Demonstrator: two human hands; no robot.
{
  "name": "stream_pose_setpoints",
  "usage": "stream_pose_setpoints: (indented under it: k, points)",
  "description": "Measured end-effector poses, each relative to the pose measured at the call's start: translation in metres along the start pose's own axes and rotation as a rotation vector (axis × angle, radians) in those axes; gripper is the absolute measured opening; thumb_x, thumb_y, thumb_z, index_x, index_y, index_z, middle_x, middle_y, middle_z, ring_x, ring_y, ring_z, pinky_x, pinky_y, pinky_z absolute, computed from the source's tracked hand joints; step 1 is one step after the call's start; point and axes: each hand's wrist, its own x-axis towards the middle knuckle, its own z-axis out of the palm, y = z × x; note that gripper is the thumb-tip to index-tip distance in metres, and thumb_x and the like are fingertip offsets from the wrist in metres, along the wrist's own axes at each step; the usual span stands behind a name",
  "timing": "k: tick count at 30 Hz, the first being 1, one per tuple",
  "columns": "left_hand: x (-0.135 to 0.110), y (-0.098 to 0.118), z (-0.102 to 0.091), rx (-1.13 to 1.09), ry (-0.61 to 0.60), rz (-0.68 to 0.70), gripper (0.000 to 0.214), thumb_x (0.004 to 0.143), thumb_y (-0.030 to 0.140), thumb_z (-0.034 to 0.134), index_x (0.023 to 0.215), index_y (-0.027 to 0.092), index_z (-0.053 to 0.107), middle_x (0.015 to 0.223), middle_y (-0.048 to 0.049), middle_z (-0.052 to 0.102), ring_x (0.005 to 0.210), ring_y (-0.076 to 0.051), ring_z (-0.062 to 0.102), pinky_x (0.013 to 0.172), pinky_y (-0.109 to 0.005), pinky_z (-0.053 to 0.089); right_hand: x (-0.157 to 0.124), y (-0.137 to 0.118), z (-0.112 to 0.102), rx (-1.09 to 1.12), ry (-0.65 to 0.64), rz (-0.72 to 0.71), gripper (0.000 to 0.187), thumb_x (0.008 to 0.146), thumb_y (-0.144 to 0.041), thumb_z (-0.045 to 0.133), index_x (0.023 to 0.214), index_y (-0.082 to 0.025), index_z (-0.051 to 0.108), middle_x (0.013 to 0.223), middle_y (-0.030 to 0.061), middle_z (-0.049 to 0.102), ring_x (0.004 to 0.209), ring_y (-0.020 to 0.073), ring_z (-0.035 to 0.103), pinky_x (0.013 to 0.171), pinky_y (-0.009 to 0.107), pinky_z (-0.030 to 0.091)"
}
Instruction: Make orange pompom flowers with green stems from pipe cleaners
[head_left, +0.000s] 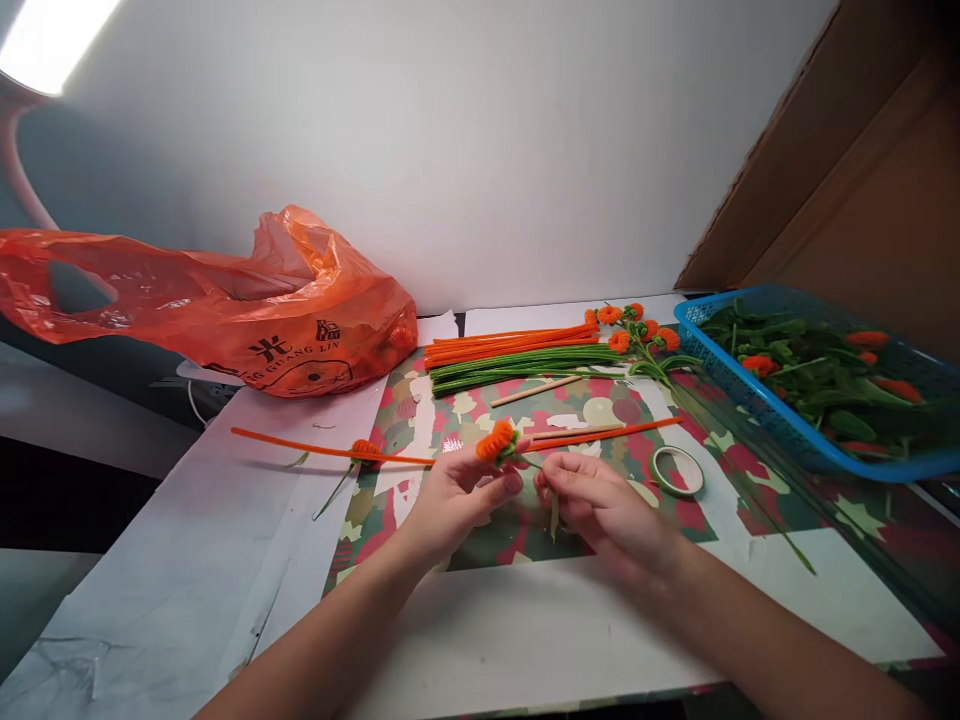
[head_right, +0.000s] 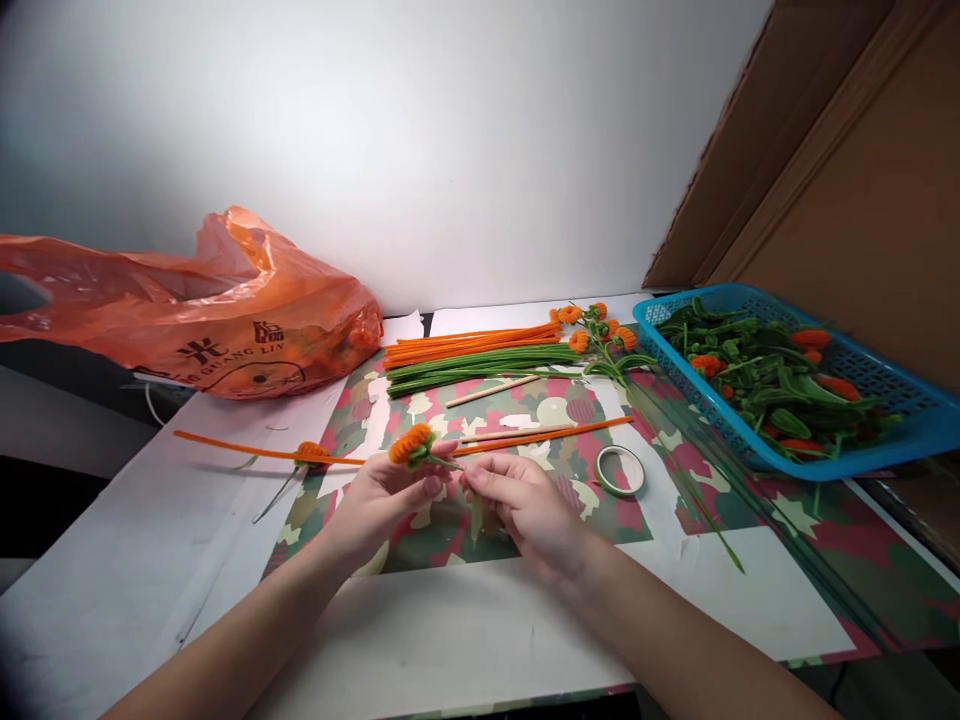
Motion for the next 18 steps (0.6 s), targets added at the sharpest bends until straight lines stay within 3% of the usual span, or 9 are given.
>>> stream_pose_setpoints:
  k: [5, 8, 12, 18]
  points:
    - [0.003, -0.006, 0.003, -0.044, 0.071, -0.017, 0.034, 0.060, 0.043, 0.079, 0.079, 0.014, 0.074, 0.059, -0.0007, 0.059, 0.055, -0.012, 0.054, 0.055, -0.025, 0.046, 0.002, 0.011, 0.007, 0.114, -0.085, 0.034, 0.025, 0.074, -0.036, 0.068, 0.066, -0.015, 0.058, 0.067, -0.0008, 0.052, 0.064, 0.0093, 0.048, 0.061, 0.021, 0.040]
    - [0.004, -0.006, 0.007, -0.138, 0.107, -0.041, 0.031, 0.057, 0.041, 0.081, 0.070, 0.014, 0.073, 0.057, -0.0016, 0.060, 0.058, -0.013, 0.056, 0.058, -0.025, 0.047, 0.003, 0.016, 0.007, 0.036, -0.094, -0.011, 0.028, 0.078, -0.041, 0.065, 0.068, -0.016, 0.058, 0.066, -0.0015, 0.052, 0.063, 0.0096, 0.049, 0.061, 0.022, 0.040]
    - [0.003, -0.005, 0.012, -0.206, 0.170, -0.081, 0.031, 0.053, 0.039, 0.083, 0.065, 0.013, 0.072, 0.065, -0.0042, 0.065, 0.062, -0.014, 0.058, 0.059, -0.024, 0.046, 0.002, 0.017, 0.008, -0.338, 0.005, -0.226, 0.030, 0.084, -0.043, 0.056, 0.071, -0.017, 0.060, 0.066, -0.0002, 0.056, 0.063, 0.0120, 0.050, 0.060, 0.025, 0.042]
    - [0.004, -0.007, 0.013, -0.234, 0.199, -0.105, 0.028, 0.055, 0.036, 0.082, 0.061, 0.013, 0.067, 0.064, -0.0020, 0.064, 0.059, -0.011, 0.055, 0.056, -0.022, 0.042, -0.001, 0.018, 0.014, -0.855, 0.240, -0.673, 0.017, 0.085, -0.024, 0.055, 0.069, -0.020, 0.060, 0.071, 0.0033, 0.062, 0.076, 0.0190, 0.052, 0.069, 0.033, 0.043]
